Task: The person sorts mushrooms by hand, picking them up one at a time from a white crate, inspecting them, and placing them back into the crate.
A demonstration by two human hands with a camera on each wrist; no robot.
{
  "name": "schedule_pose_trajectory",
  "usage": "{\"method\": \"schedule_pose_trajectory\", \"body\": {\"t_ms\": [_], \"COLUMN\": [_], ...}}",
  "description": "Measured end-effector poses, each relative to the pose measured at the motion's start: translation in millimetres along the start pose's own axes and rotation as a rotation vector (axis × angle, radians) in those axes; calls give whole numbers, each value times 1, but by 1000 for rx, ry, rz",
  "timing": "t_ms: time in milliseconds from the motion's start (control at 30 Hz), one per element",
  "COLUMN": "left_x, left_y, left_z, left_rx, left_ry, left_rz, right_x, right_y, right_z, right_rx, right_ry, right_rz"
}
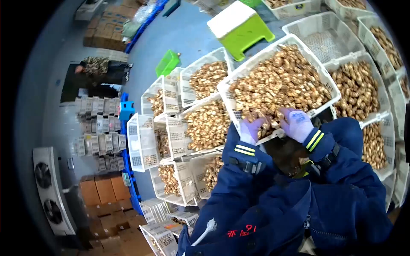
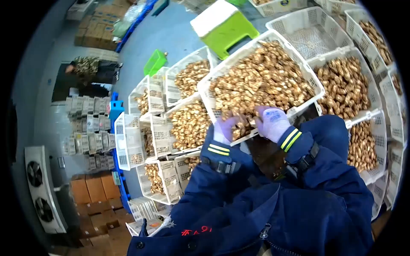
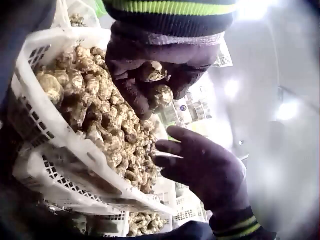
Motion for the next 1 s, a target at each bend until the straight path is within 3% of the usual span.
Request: {"method": "schedule_pose_trajectory", "body": {"t_ms": [33,100,133,167,233,333,433,467,567,700,767,800,900,933,1000], "left_x": [-4,12,14,19,12,20,24,24,26,25,23,30,25,23,32], "left_y": [5,8,3,6,17,-7,-27,-29,-13,-7,-10,-22,-30,-33,-36], "left_z": [-10,-24,-40,-41,-40,-57,-73,-74,-64,-69,-76,-89,-102,-114,-120], "left_rx": [38,-70,-163,-25,-5,80,29,49,260,198,208,94,32,43,32], "left_ry": [-36,201,65,130,69,-17,-1,32,78,107,101,145,102,37,164], "left_rz": [93,-22,270,296,460,12,-93,84,283,233,213,-100,-442,-423,-520], "right_x": [-5,-6,7,21,18,29,21,21,27,32,35,24,4,-3,-25], "right_y": [2,21,23,25,34,9,17,20,29,27,19,24,27,29,51], "right_z": [-1,0,1,0,-6,-4,-12,-10,-14,-24,-23,-28,-43,-47,-59], "right_rx": [-50,-56,-115,-171,-117,-137,150,-5,-59,147,109,127,118,95,50], "right_ry": [-125,42,101,160,158,69,252,180,210,409,324,286,111,61,9], "right_rz": [96,273,264,253,202,112,509,415,474,684,702,723,886,898,995]}}
Point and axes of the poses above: each hand's wrist, its own z-axis towards the middle knuckle, its own x-axis out of the palm, y = z × x, the point moved 7 cm from there along z, towards the middle knuckle, and after that the axes turned 10 degrees about y, right-handed, at the moved point
